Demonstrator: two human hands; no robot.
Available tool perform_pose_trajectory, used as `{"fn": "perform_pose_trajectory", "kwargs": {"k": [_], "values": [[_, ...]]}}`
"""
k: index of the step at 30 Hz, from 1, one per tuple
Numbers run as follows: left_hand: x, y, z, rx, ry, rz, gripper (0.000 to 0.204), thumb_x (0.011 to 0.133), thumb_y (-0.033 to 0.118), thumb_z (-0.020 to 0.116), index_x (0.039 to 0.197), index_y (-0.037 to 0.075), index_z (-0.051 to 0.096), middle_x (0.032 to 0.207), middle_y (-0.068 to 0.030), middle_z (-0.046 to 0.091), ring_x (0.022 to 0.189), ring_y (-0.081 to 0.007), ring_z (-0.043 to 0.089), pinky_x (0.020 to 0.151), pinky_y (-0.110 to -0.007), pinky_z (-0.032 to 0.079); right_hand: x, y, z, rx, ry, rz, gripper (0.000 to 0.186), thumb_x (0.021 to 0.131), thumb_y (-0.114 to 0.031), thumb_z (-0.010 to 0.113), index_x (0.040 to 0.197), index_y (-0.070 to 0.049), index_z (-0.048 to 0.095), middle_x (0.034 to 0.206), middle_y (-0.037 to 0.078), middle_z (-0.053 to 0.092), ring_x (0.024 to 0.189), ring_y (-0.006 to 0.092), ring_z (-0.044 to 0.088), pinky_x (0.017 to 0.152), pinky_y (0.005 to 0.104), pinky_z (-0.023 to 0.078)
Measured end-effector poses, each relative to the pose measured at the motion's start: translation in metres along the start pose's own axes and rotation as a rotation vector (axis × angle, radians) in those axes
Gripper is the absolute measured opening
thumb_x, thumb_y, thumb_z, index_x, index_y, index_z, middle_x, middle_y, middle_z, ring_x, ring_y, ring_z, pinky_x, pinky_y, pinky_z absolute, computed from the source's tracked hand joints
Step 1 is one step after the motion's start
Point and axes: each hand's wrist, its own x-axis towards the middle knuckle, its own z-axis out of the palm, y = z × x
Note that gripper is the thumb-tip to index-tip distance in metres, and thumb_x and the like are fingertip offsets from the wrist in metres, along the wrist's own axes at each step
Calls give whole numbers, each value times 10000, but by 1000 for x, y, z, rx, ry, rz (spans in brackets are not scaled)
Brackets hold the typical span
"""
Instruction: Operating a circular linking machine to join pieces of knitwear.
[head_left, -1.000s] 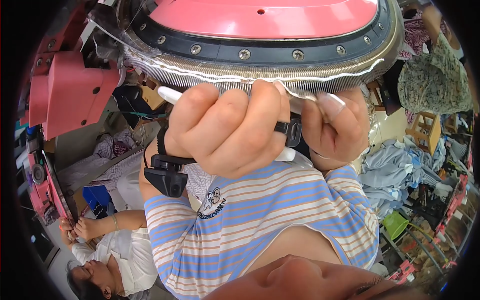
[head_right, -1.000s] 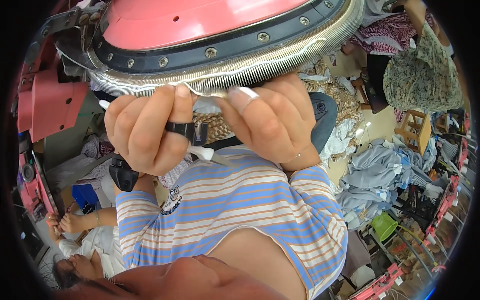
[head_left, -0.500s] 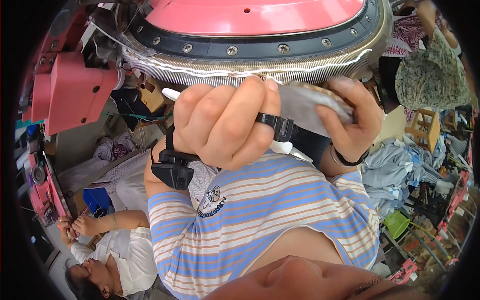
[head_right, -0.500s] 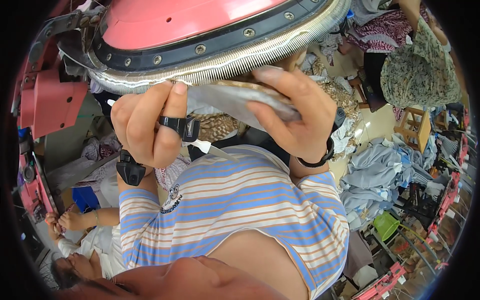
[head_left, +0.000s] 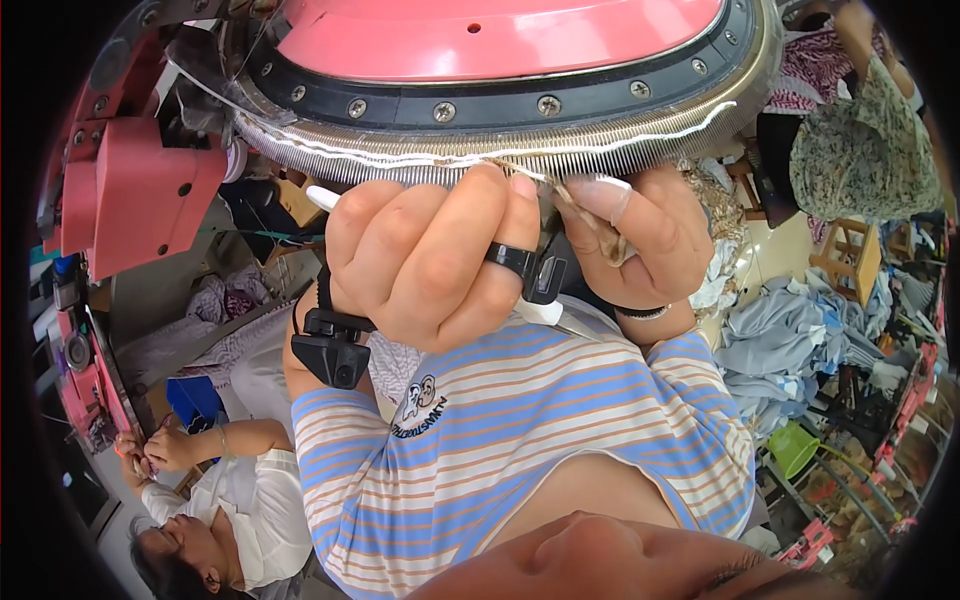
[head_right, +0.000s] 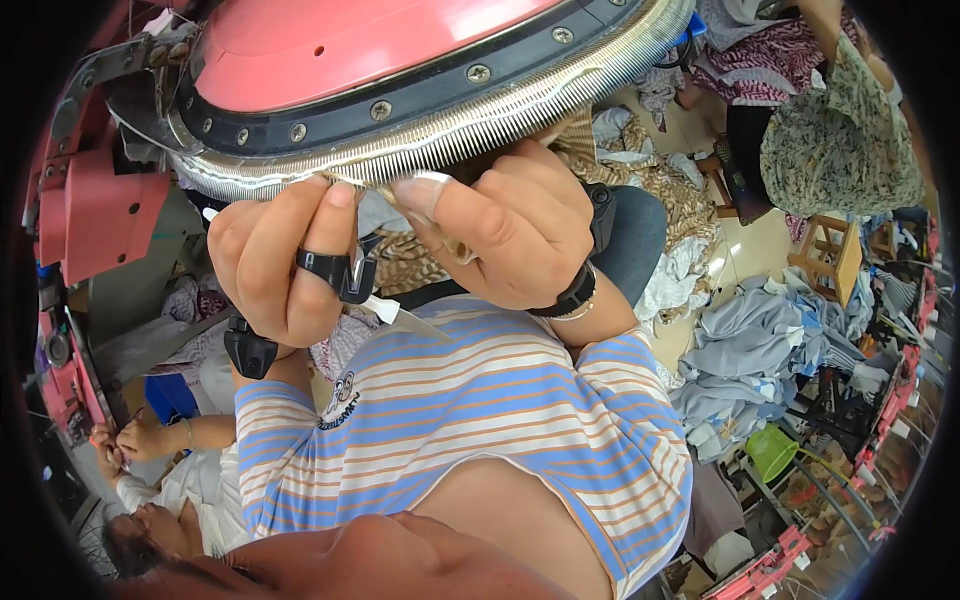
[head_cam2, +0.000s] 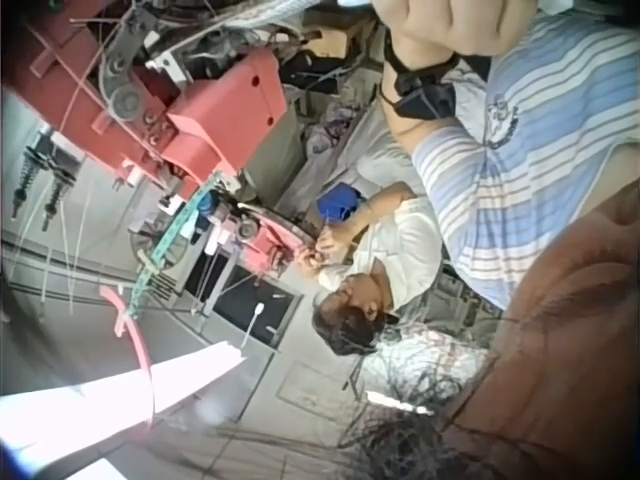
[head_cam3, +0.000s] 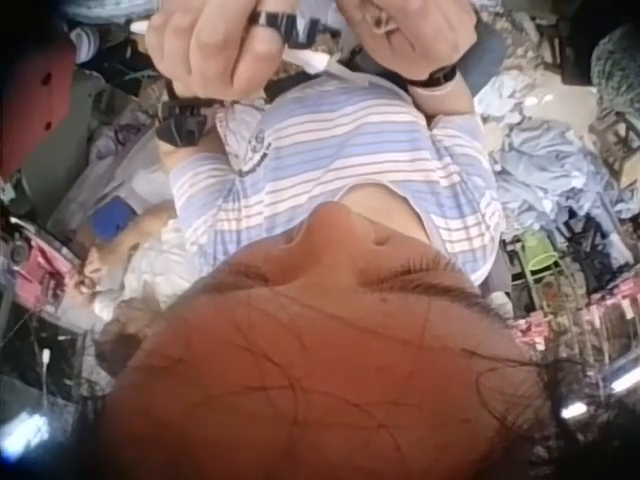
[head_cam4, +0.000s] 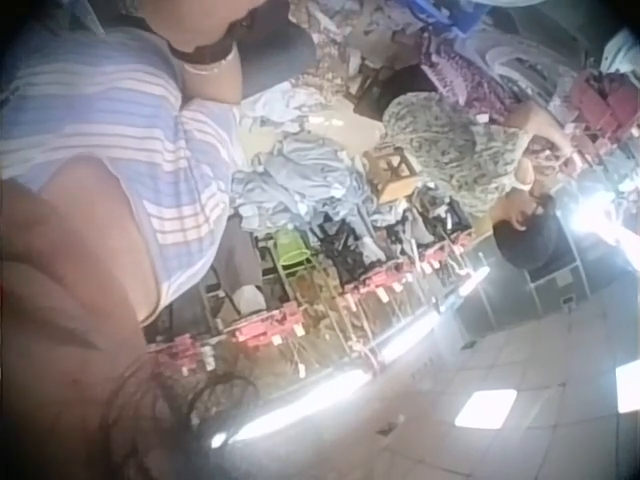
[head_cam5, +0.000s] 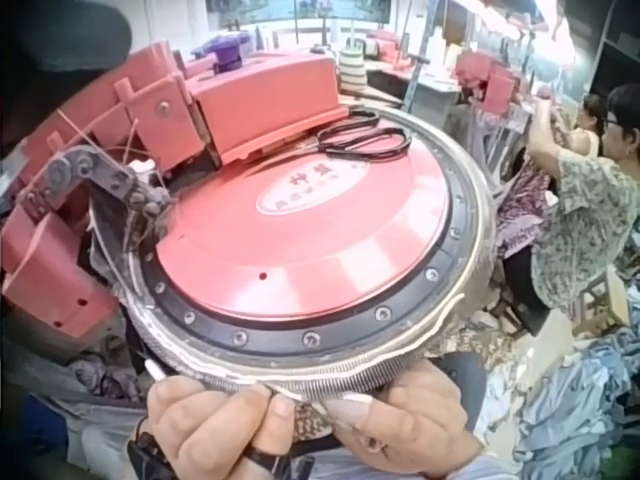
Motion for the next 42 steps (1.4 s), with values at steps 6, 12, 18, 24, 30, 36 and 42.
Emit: {"fn": "perform_pose_trajectory", "kwargs": {"k": [6, 12, 18, 24, 30, 36, 42], "values": [[2, -2, 1, -41, 3, -8, 101, 686, 105, 605, 782, 131, 594, 793, 31, 555, 574, -67, 438, 537, -214, 344, 2, -1, 0, 74, 13, 19, 319, 615, -20, 719, 907, -75, 601, 527, -12, 451, 448, 147, 406, 432, 243, 334], [-3, -7, 13, 31, 154, 41, 95, 679, 99, 618, 656, 154, 544, 756, 55, 541, 558, -62, 403, 539, -236, 335, 8, -11, 0, 112, 19, 109, 278, 616, -28, 724, 856, -68, 591, 541, -14, 478, 441, 140, 418, 420, 244, 333], [-4, -6, 5, -105, 88, -31, 248, 657, 84, 625, 527, 143, 422, 752, 59, 535, 585, -78, 408, 554, -245, 339, 12, -9, -1, 99, -122, 6, 289, 596, 68, 677, 851, -18, 571, 537, 59, 506, 443, 153, 425, 409, 236, 295], [-7, -8, 11, -85, 122, -29, 230, 654, 83, 626, 528, 147, 445, 721, 53, 535, 571, -79, 400, 542, -246, 334, 11, -6, -1, 123, -112, -23, 303, 601, 70, 677, 874, -11, 572, 550, 65, 520, 446, 146, 426, 408, 236, 296], [-9, -22, 3, -8, -62, 160, 210, 697, 86, 650, 901, 50, 610, 897, -38, 527, 685, -130, 477, 561, -271, 375, 7, -8, 4, -20, -66, 63, 296, 645, 1, 695, 897, -46, 548, 557, 18, 478, 439, 145, 428, 416, 238, 331], [-7, -12, 1, -155, 14, -87, 134, 668, 90, 624, 619, 156, 517, 757, 61, 533, 567, -68, 408, 557, -238, 341, 6, -13, 4, -39, -58, 78, 289, 674, -34, 697, 908, -52, 528, 566, 15, 481, 442, 135, 435, 414, 233, 337], [-10, -14, 6, -11, 34, 21, 91, 681, 87, 612, 647, 141, 546, 774, 55, 532, 575, -69, 417, 549, -239, 337, 5, -14, 4, -12, -89, 93, 255, 715, -24, 667, 916, -39, 511, 588, 52, 517, 460, 129, 447, 420, 222, 333]]}}
